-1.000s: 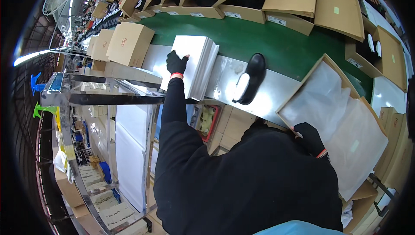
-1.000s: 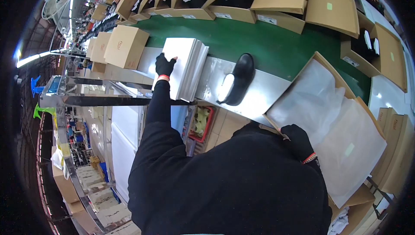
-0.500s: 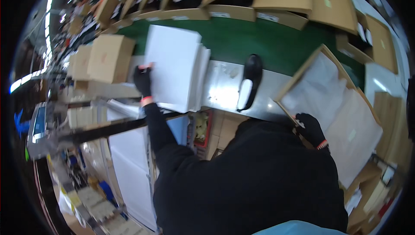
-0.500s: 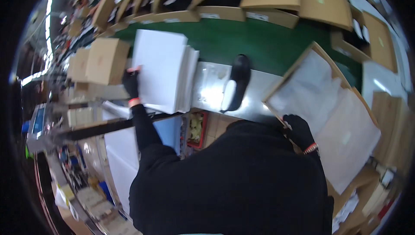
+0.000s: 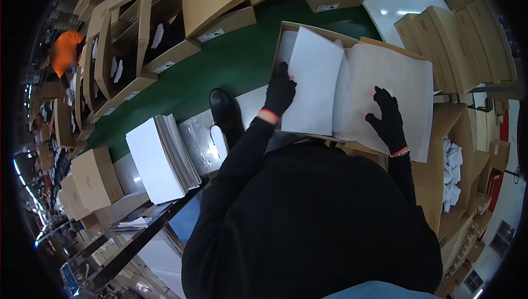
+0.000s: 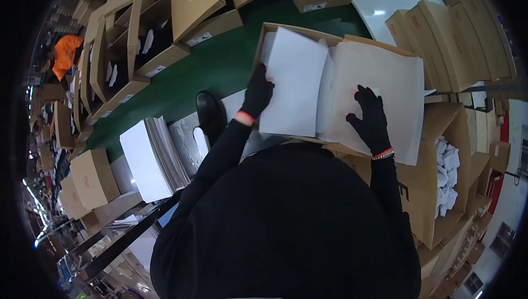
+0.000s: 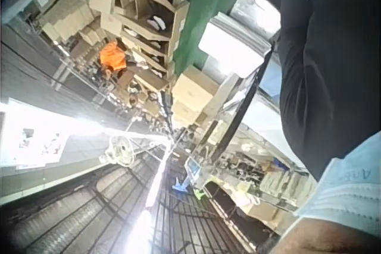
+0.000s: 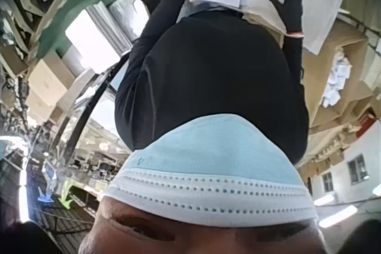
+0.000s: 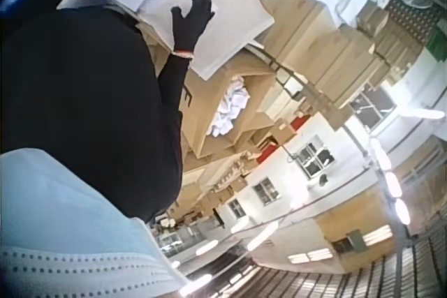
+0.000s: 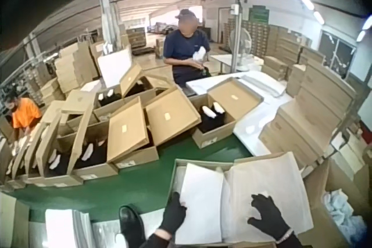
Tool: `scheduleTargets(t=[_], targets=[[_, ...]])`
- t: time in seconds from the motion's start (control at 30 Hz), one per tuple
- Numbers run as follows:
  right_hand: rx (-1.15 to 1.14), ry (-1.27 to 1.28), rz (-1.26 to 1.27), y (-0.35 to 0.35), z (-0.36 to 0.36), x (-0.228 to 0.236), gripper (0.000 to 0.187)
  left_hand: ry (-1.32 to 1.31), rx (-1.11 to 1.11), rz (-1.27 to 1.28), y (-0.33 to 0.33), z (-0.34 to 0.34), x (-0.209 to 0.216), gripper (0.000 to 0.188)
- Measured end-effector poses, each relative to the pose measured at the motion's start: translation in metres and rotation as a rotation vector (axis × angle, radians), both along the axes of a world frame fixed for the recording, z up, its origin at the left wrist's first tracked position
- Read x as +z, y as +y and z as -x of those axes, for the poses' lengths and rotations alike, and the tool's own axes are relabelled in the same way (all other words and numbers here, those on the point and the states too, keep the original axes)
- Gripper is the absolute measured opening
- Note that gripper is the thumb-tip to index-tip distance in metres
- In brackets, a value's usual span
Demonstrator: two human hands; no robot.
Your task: The person places white tissue paper into cardboard boxes, inserts a pair of black shoes, adds white stuffing material, and closes the boxes. The process is repeated for multiple pairs of shoes on a green conveyor belt.
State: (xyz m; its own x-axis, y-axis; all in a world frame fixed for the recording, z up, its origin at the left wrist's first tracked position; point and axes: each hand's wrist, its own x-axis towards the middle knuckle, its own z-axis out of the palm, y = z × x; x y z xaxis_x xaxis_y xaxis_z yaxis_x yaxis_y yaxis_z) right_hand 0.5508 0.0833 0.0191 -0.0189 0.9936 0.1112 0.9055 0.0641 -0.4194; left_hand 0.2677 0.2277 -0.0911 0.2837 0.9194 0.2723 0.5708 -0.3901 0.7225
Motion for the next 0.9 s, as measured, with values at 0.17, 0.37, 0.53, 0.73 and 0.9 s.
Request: scheduleTargets(t=[0.17, 0.37, 0.53, 0.73, 0.9], targets=[[-0.185, -0.028, 0.07, -0.042, -0.039, -0.016, 0.069, -0.042, -0.054, 0.234, -0.008, -0.027, 0.026, 0.045], [-0.24, -0.054, -0.014, -0.033, -0.064, -0.019, 0.069, 0.049, 0.026, 0.33, 0.008, -0.061, 0.01, 0.046], [-0.115, -0.161, -0.008, -0.012, -0.059, -0.032, 0.078, 0.079, -0.104, 0.157, -0.001, -0.04, -0.012, 0.064], [-0.192, -0.291, 0.214, -0.037, -0.09, -0.084, 0.101, 1.131, -0.234, 0.178, -0.012, 0.03, 0.115, 0.084], [-0.177, -0.197, 0.286, -0.035, -0.095, -0.095, 0.103, 1.476, -0.345, 0.499, -0.038, 0.153, 0.06, 0.089]])
